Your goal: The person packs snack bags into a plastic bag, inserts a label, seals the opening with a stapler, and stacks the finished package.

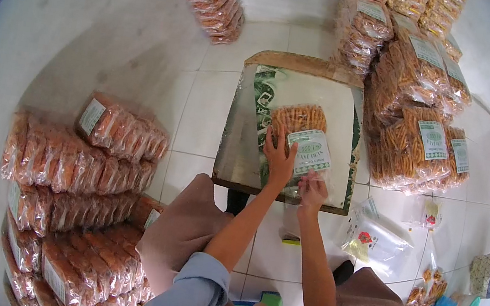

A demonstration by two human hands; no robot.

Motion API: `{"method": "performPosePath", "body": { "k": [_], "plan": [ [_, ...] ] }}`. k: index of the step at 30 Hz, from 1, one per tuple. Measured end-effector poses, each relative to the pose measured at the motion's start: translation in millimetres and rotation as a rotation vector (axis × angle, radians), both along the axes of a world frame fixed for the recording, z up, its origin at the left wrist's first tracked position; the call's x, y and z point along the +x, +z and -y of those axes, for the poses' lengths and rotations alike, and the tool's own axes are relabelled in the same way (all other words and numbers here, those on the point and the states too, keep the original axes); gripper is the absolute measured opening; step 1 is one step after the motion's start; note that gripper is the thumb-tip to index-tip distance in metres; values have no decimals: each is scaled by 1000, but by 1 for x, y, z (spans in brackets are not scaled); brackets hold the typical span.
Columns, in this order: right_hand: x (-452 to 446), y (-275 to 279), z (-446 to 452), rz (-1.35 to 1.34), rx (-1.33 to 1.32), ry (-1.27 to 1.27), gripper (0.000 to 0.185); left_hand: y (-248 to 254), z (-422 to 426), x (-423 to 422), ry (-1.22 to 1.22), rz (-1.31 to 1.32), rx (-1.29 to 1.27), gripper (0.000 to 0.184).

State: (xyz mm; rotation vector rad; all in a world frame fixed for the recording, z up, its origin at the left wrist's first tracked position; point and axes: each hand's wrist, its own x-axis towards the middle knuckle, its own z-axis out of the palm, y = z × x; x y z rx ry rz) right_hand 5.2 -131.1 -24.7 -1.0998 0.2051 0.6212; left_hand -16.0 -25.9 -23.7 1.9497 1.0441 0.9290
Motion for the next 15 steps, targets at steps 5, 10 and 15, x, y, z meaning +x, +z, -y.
{"method": "performPosePath", "body": {
  "k": [5,10,15],
  "plan": [
    [-1,5,-23,83,-41,-54,13,4,1,-1,-166,-2,66,70],
    [1,5,-11,95,-116,58,16,-2,-2,-1,-191,90,57,73],
    [10,-8,3,160,-11,-110,19,11,3,-2,-117,17,166,70]
  ]
}}
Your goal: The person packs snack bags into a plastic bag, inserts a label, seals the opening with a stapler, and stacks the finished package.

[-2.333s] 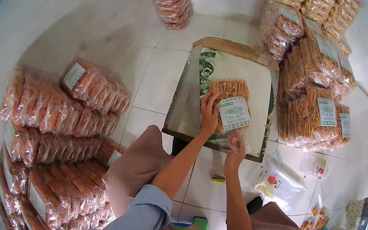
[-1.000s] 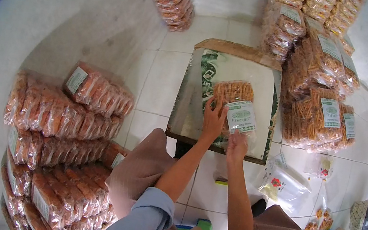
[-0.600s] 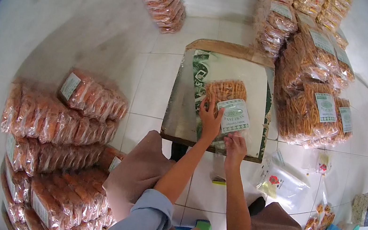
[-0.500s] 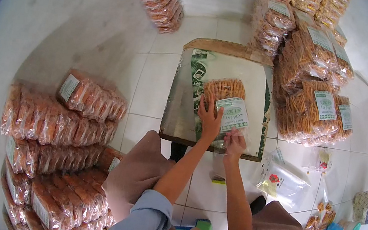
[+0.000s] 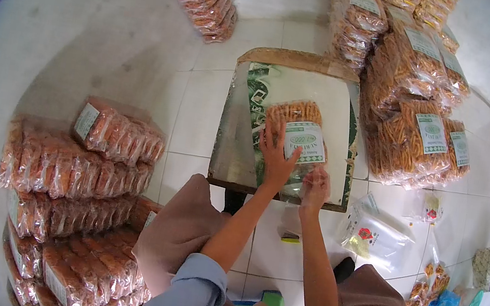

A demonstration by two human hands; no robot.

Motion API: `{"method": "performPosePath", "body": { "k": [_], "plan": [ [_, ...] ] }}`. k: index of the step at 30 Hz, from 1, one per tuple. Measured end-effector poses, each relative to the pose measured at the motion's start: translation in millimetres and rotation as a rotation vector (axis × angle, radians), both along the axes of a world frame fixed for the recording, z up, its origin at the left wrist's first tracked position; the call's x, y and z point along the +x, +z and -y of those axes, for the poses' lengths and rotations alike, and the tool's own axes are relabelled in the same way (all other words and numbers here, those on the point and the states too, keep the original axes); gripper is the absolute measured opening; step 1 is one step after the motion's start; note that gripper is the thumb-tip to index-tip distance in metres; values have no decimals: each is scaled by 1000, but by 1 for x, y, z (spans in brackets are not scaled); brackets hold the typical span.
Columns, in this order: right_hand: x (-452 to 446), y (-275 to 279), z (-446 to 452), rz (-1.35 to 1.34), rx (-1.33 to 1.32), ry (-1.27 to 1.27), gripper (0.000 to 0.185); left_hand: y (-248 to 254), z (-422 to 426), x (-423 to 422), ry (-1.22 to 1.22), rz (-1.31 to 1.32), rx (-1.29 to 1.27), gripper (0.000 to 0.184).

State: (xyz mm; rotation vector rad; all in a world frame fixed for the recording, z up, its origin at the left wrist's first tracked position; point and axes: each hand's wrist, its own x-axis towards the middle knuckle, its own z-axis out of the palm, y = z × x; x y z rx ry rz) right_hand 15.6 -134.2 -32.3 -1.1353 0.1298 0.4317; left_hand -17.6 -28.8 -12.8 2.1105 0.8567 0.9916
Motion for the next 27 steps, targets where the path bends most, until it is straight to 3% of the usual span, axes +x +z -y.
{"method": "performPosePath", "body": {
  "k": [2,4,6,8,13,16,22,24,27],
  "plan": [
    [-1,3,-6,49,-31,-50,19,16,-2,-1,2,-170,200,63],
    [1,2,-14,96,-56,-97,20,22,-5,4,-85,-178,238,59],
    [4,3,-20,46,97,-118,20,21,-5,4,-179,-186,272,56],
    [8,6,-20,17,47,-75,20,16,-5,2,-235,-336,370,54],
    [3,-2,12,15,73,157,19,22,-5,1,-215,-258,275,48],
    [-13,1,47,161,-153,205,21,13,-6,0,-195,-153,154,41],
    [-14,-10,21,109,29,404,23,2,-14,-8,-317,-53,110,35],
    [-8,-14,6,173,-93,570,23,1,-15,-9,-341,-53,125,35],
    [1,-16,-5,332,-298,534,20,-1,-12,-9,-344,-69,146,36]
  ]
}}
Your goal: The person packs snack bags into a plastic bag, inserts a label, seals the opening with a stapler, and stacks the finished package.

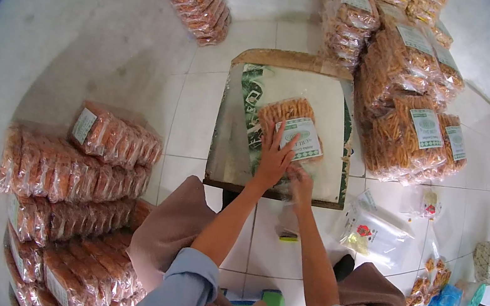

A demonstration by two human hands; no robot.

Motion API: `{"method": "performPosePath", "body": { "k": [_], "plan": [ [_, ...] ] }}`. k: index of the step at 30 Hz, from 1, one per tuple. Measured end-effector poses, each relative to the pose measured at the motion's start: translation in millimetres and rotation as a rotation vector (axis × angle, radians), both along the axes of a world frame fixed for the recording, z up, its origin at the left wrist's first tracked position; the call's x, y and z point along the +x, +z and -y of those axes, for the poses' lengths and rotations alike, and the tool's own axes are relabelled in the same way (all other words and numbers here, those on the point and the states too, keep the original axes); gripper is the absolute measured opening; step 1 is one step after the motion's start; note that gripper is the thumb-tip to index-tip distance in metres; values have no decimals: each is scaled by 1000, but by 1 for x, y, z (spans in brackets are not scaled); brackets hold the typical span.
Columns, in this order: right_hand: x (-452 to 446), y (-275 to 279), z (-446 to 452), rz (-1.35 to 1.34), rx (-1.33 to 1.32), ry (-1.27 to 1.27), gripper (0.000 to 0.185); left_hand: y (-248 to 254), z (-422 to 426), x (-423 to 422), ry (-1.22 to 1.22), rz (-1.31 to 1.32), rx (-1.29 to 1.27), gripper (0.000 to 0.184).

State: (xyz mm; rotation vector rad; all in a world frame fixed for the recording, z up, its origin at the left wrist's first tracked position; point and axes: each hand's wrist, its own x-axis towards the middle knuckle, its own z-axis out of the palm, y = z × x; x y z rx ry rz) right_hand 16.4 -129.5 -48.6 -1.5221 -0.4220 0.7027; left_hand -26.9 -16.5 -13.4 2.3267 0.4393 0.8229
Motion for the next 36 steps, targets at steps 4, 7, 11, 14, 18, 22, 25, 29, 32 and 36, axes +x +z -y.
{"method": "performPosePath", "body": {
  "k": [4,7,11,14,18,22,25,29,32,36],
  "plan": [
    [6,2,-8,-163,96,-38,20,-5,-4,2,2,-41,58,41],
    [4,-11,10,-30,60,8,25,-7,-7,2,14,-127,122,46],
    [-5,22,79,-206,187,-71,29,33,8,-1,109,-290,169,52],
    [9,52,137,-201,124,-136,27,72,41,6,-44,-204,360,55],
    [34,139,205,340,-199,-439,18,143,117,22,-417,-99,205,54],
    [43,236,289,779,-40,-681,19,217,199,41,-733,220,125,44],
    [37,293,367,668,76,-736,18,254,258,55,-830,343,101,34],
    [19,323,470,744,131,-961,20,275,339,76,-985,338,-103,27],
    [4,310,550,718,39,-1150,19,267,410,101,-1091,301,-209,22],
    [-8,262,633,573,-185,-1331,22,218,508,142,-1207,135,-428,25]
  ]
}}
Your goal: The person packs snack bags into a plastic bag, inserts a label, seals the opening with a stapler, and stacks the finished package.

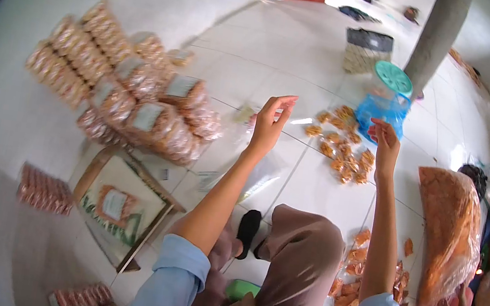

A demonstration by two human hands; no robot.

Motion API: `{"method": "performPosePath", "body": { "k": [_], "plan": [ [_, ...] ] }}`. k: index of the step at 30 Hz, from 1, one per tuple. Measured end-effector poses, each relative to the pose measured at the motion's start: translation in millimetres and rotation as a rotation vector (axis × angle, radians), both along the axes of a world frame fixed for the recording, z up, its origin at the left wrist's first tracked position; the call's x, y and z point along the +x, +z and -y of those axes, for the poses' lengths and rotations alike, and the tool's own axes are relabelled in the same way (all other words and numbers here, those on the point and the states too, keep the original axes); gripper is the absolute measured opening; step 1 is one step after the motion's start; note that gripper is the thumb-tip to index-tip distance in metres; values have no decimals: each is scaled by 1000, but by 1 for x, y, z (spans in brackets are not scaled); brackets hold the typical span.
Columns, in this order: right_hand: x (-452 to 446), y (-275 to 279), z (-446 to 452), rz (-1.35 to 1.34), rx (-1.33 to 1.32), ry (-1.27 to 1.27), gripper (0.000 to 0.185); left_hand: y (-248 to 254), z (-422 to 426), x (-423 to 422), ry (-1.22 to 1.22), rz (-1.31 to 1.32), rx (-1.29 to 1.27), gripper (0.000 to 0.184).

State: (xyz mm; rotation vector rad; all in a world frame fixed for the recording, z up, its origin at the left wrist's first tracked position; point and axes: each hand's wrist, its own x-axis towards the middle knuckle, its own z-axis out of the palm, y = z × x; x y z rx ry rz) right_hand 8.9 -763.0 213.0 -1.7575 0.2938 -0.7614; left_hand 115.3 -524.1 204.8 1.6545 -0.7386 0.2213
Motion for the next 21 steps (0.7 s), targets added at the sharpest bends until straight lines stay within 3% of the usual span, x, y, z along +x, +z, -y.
{"method": "performPosePath", "body": {
  "k": [6,10,12,13,14,16,17,21],
  "plan": [
    [33,-147,75,-156,101,-97,17,-146,117,60,-135,-374,6,24],
    [63,-273,92,-454,-33,-168,16,-279,173,76,-204,-573,96,28],
    [72,-331,97,-496,-351,-86,26,-333,194,72,-251,-616,133,29],
    [75,-343,93,-602,-384,-39,41,-357,207,66,-230,-660,128,30],
    [78,-358,88,-624,-375,-32,41,-381,217,60,-208,-704,126,31],
    [83,-383,76,-521,-753,-112,60,-404,230,49,-161,-705,145,33],
    [84,-388,69,-584,-754,-103,63,-414,235,44,-163,-699,106,33],
    [79,-386,47,-628,-699,-160,44,-422,229,29,-88,-687,100,31]
  ]
}}
